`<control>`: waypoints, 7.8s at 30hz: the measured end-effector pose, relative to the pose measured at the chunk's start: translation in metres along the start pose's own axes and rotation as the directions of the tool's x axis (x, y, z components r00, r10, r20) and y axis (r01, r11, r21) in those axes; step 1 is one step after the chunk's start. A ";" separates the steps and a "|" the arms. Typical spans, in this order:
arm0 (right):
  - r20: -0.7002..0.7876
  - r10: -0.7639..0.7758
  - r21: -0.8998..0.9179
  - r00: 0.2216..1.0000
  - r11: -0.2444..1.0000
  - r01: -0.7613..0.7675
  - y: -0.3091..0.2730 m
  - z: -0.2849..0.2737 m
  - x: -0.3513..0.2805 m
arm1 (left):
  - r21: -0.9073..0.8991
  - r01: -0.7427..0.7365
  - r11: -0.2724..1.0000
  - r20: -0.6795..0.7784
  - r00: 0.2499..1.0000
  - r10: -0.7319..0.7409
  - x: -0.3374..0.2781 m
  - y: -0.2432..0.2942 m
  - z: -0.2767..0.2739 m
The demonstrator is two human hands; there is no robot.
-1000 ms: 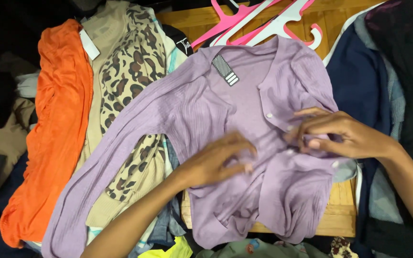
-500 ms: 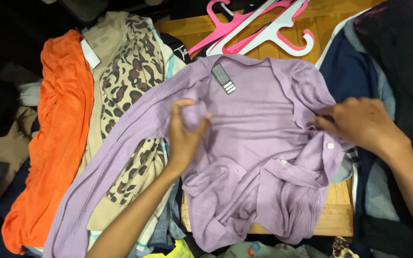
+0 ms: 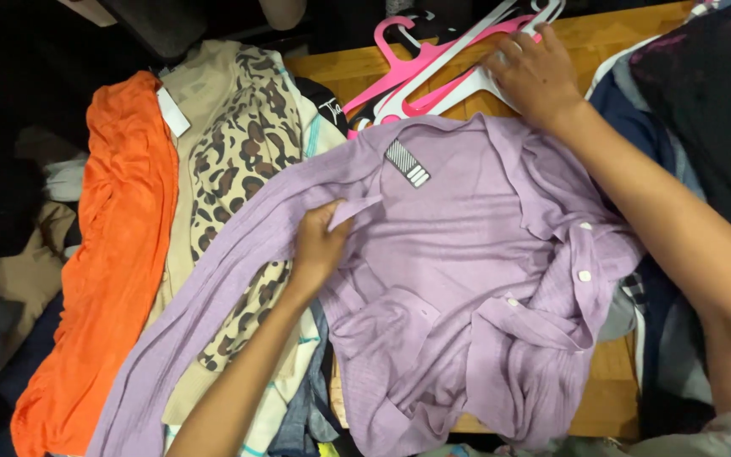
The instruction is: The person folds a black garment and places it on a pile. They then pick up a purple cardigan, button it up, place it on a hanger, and set it aside. Finally, they pick up an orange top and begin to fold it.
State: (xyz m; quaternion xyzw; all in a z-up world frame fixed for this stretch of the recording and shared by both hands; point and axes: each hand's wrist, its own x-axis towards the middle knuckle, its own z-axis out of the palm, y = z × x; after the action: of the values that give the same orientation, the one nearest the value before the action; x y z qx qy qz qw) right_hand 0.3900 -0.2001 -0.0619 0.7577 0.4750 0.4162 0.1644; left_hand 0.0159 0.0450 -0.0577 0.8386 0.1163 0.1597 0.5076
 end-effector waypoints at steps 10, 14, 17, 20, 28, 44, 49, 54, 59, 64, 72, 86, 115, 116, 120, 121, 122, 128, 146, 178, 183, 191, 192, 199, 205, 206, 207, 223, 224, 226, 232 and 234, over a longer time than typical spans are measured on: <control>0.089 -0.196 0.225 0.977 0.959 0.172 0.030 0.016 0.002 | -0.431 0.170 0.886 -0.208 0.937 -0.281 0.001 0.060 -0.013; 0.079 -0.209 0.184 0.975 0.964 0.192 0.034 -0.001 -0.001 | -0.733 0.206 0.649 -0.159 0.875 -0.458 0.002 0.065 -0.013; 0.226 -0.144 0.407 0.963 0.912 0.040 0.035 -0.025 0.004 | -0.829 0.263 0.494 -0.154 0.741 -0.653 0.006 0.085 -0.015; 0.250 -0.063 0.593 0.966 0.799 -0.102 0.042 -0.029 0.000 | -0.848 0.288 0.445 -0.177 0.638 -0.749 0.009 0.088 -0.016; -0.205 0.305 0.915 0.930 0.396 0.072 0.031 -0.129 0.018 | -0.716 0.320 0.620 -0.257 0.705 -0.661 0.006 0.071 -0.017; 0.598 0.216 0.690 0.772 0.350 -0.633 0.036 -0.258 -0.032 | -0.557 0.390 0.733 -0.266 0.753 -0.602 0.005 0.069 -0.024; 0.639 0.187 0.627 0.746 0.436 -0.646 0.033 -0.222 -0.041 | -0.572 0.383 0.725 -0.257 0.756 -0.602 0.000 0.077 -0.024; 0.586 -0.009 0.792 0.810 0.214 -0.571 0.010 -0.180 -0.049 | -0.337 0.035 0.941 -0.160 0.983 -0.093 -0.017 0.072 -0.011; 0.553 0.061 0.820 0.831 0.140 -0.555 -0.006 -0.193 -0.038 | 0.026 -0.318 0.948 0.149 0.939 0.310 -0.029 0.090 -0.001; 0.535 0.198 0.843 0.821 -0.063 -0.534 -0.030 -0.186 -0.039 | 0.203 -0.568 0.797 0.527 0.750 0.400 -0.039 0.089 0.026; 0.391 0.285 0.920 0.875 -0.131 -0.369 -0.038 -0.176 -0.042 | 0.208 -0.737 0.644 0.080 0.669 0.739 -0.031 0.094 0.012; 0.270 0.382 0.963 0.884 -0.124 -0.241 -0.029 -0.215 -0.028 | 0.208 -0.053 0.977 -0.452 0.880 0.144 0.005 0.034 -0.040; 0.300 0.395 0.948 0.868 -0.024 -0.316 0.033 -0.155 -0.056 | 0.590 -0.329 0.737 -0.035 0.902 0.430 -0.004 0.072 -0.040; 0.492 0.413 0.867 0.767 -0.319 -0.384 0.043 -0.136 -0.067 | 0.564 -0.302 0.769 -0.081 0.906 0.415 -0.004 0.069 -0.041; 0.845 0.315 0.461 0.432 -0.837 -0.293 0.055 -0.088 -0.093 | 0.394 -0.114 0.912 -0.229 0.949 0.217 -0.005 0.058 -0.043; 0.846 0.316 0.461 0.429 -0.838 -0.293 0.052 -0.096 -0.091 | 0.393 -0.115 0.912 -0.226 0.950 0.217 -0.005 0.062 -0.044; 0.818 0.251 0.490 0.517 -0.775 -0.399 0.050 -0.104 -0.089 | 0.323 -0.061 0.944 -0.251 0.956 0.148 -0.004 0.067 -0.044; 0.433 -0.105 0.733 0.896 -0.538 -0.417 0.006 -0.119 -0.078 | 0.028 -0.034 0.999 -0.255 0.966 0.040 -0.004 0.084 -0.045; 0.661 0.466 0.749 0.588 -0.370 -0.550 0.047 -0.091 -0.088 | 0.235 0.002 0.972 -0.156 0.987 0.035 0.000 0.088 -0.049; 0.372 0.056 0.893 0.927 0.252 -0.373 -0.022 -0.202 -0.038 | 0.776 -0.349 0.526 -0.015 0.823 0.568 -0.001 0.096 0.033; 0.491 -0.161 0.762 0.856 0.556 -0.332 -0.055 -0.202 -0.046 | 0.537 -0.483 0.692 0.375 0.871 0.316 -0.026 0.064 0.076; 0.434 0.196 0.839 0.879 0.266 -0.474 -0.059 -0.179 -0.053 | 0.391 -0.344 0.854 0.270 0.930 0.251 -0.024 0.059 0.073; 0.437 0.287 0.890 0.852 -0.004 -0.455 -0.059 -0.185 -0.050 | 0.271 -0.262 0.926 0.175 0.960 0.220 -0.025 0.066 0.069; 0.750 0.044 0.487 0.660 -0.711 -0.507 -0.104 -0.232 -0.049 | -0.531 0.447 0.720 0.159 0.887 -0.434 -0.026 0.048 0.081; 0.846 -0.047 0.326 0.531 -0.742 -0.586 -0.154 -0.214 -0.075 | -0.331 0.223 0.917 0.180 0.969 -0.171 -0.024 0.024 0.087; 0.829 -0.005 0.372 0.559 -0.741 -0.559 -0.152 -0.216 -0.073 | -0.237 0.179 0.955 0.154 0.977 -0.145 -0.027 0.035 0.083; 0.810 0.036 0.416 0.585 -0.739 -0.530 -0.151 -0.219 -0.071 | -0.138 0.136 0.981 0.130 0.984 -0.118 -0.029 0.046 0.078; 0.584 0.282 0.773 0.761 -0.479 -0.416 -0.142 -0.261 -0.062 | -0.329 0.010 0.944 0.050 0.999 0.007 -0.021 0.050 0.075; 0.557 0.298 0.803 0.775 -0.432 -0.411 -0.139 -0.263 -0.061 | -0.403 0.036 0.915 0.057 0.998 -0.015 -0.020 0.053 0.073; 0.530 0.312 0.830 0.789 -0.385 -0.405 -0.137 -0.270 -0.060 | -0.473 0.063 0.879 0.066 0.997 -0.036 -0.019 0.055 0.069; 0.521 0.303 0.835 0.798 -0.376 -0.403 -0.138 -0.283 -0.059 | -0.398 -0.007 0.917 0.010 1.000 0.012 -0.023 0.062 0.065; 0.590 0.245 0.752 0.769 -0.512 -0.415 -0.142 -0.279 -0.062 | -0.314 -0.028 0.949 -0.007 1.000 0.028 -0.024 0.067 0.062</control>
State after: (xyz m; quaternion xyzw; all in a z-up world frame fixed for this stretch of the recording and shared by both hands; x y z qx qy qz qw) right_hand 0.0750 -0.2240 -0.0158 0.6856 0.3042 -0.1616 -0.6414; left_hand 0.0199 -0.0448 -0.0284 0.7487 0.0781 0.1843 0.6320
